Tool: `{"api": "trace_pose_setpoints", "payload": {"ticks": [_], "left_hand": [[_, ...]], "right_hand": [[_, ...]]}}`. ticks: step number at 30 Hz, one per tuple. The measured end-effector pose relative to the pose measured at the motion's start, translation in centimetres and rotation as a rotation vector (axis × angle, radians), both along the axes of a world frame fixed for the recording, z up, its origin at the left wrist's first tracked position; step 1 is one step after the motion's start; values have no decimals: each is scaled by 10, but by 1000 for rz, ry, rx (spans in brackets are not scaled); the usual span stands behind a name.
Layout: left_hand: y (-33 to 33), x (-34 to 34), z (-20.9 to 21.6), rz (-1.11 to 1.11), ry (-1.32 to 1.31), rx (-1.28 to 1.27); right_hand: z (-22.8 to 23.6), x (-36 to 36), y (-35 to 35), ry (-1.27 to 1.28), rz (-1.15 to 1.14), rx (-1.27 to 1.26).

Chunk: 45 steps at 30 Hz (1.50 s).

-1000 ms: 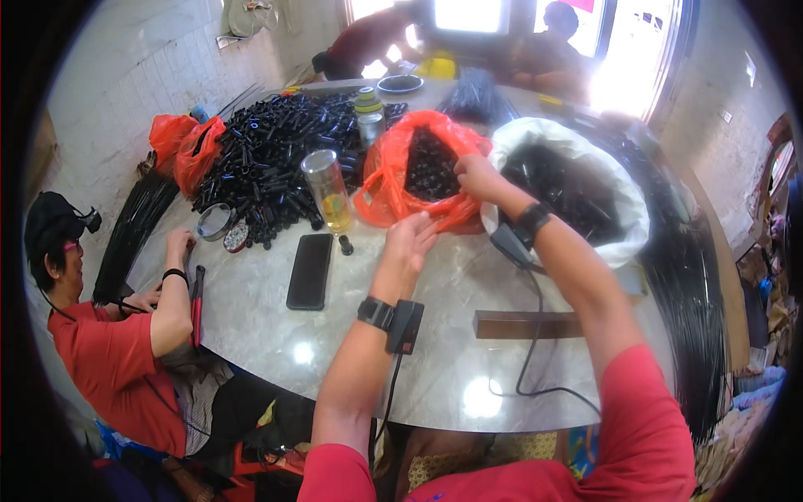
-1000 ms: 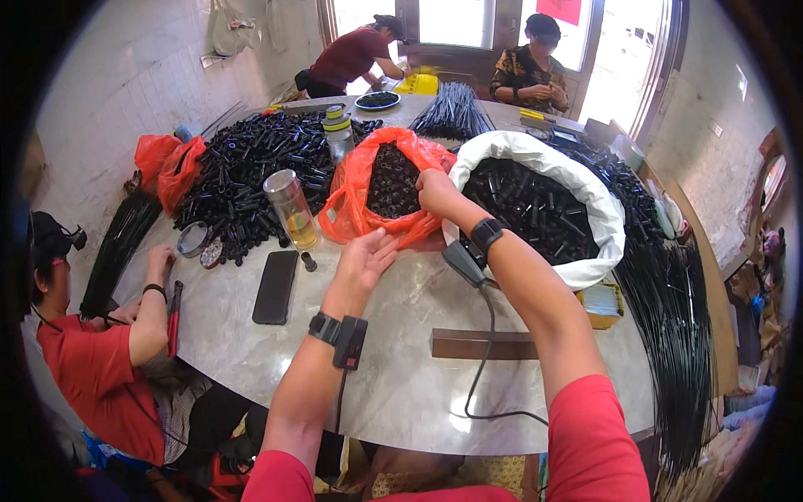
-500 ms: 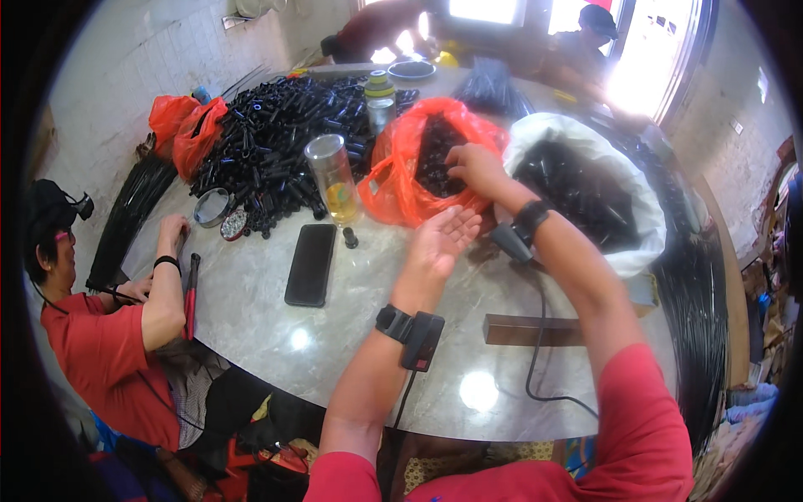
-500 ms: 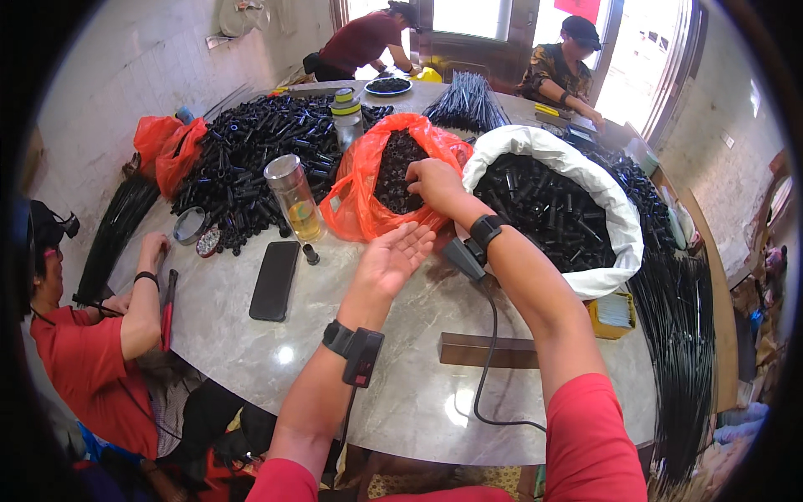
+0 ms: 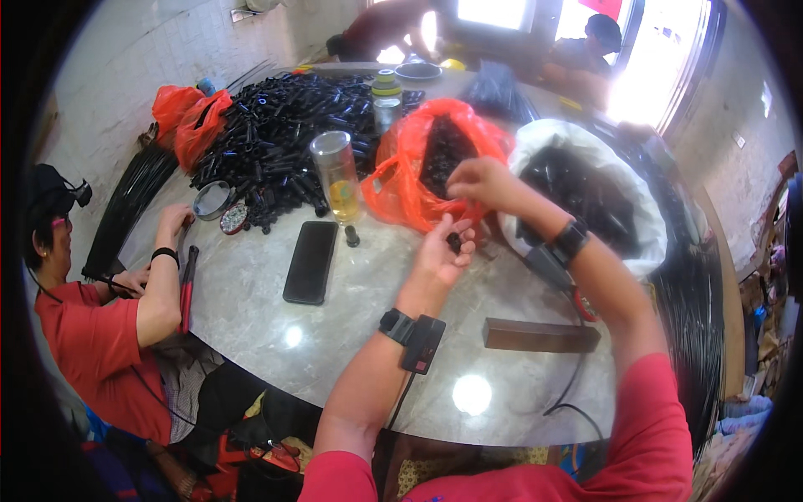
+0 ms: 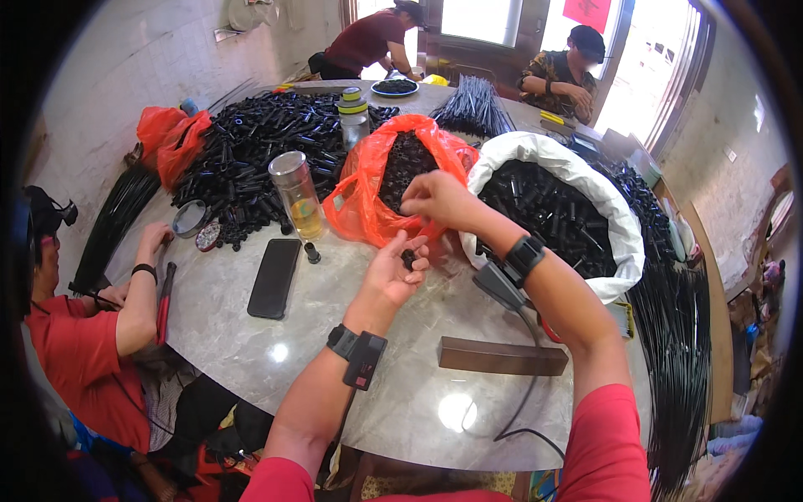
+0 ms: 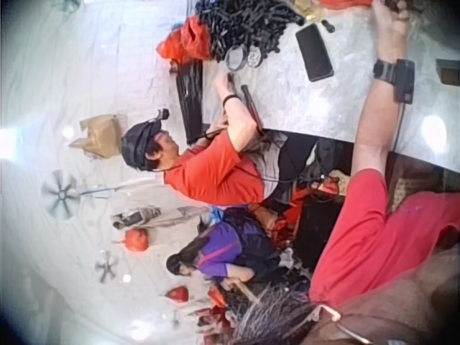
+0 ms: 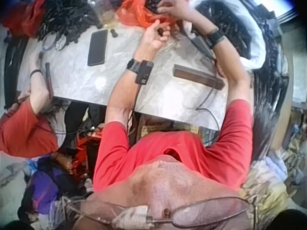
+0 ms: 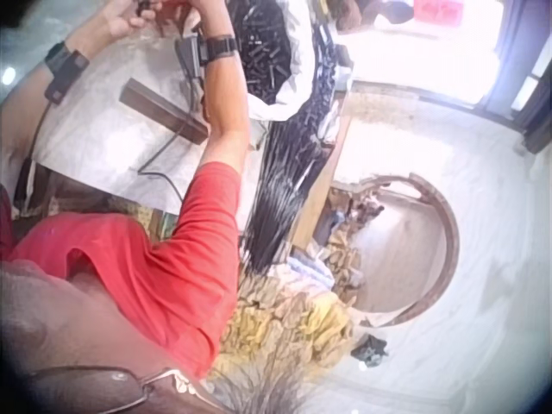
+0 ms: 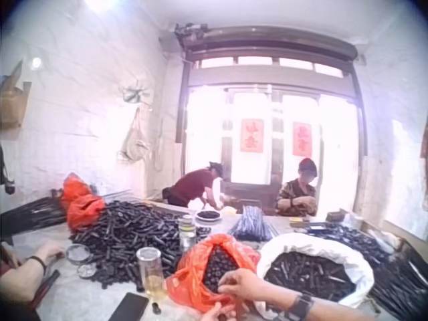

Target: The worker processes black umbrella ribs using pliers and sorts small plastic components for assembly on a factory table.

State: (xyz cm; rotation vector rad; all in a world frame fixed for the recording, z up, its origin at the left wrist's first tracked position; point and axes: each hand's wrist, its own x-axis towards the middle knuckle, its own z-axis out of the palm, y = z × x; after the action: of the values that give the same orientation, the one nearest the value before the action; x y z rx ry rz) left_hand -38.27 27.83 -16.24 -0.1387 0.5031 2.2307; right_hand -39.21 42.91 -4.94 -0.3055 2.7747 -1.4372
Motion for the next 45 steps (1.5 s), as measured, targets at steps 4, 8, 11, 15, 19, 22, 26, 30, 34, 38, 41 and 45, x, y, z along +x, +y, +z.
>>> {"api": "trace_pose_setpoints", "payload": {"ticks": [4, 8, 11, 15, 19, 22, 26, 30, 34, 38, 41, 45], "left_hand": [[1, 1, -6, -28, 5, 19], [-5, 1, -6, 23, 17, -10], [-4, 3, -1, 52, 41, -10], [-1, 5, 5, 78, 60, -6], [-4, -2, -4, 31, 95, 116], [-2, 0, 0, 57, 102, 100], [-4, 1, 1, 84, 71, 54], [-2, -1, -2, 78, 62, 49], [-1, -1, -2, 85, 61, 31], [-1, -1, -3, 83, 56, 24], [1, -1, -3, 85, 60, 28], [-4, -3, -1, 95, 43, 58]], "right_hand": [[-24, -53, 18, 419, -136, 469], [-27, -65, 2, 495, -48, 846], [-30, -73, 2, 465, -58, 906], [-36, -76, -4, 449, -141, 940], [-47, -82, -12, 440, -162, 1171], [-50, -75, 4, 489, -207, 998], [-44, -62, -6, 522, -198, 1080], [-51, -64, 2, 665, -90, 1086], [-52, -70, 13, 686, -32, 1048], [-52, -64, 26, 585, -148, 611], [-43, -57, 30, 458, -127, 323], [-15, -29, 16, 305, -12, 129]]}}
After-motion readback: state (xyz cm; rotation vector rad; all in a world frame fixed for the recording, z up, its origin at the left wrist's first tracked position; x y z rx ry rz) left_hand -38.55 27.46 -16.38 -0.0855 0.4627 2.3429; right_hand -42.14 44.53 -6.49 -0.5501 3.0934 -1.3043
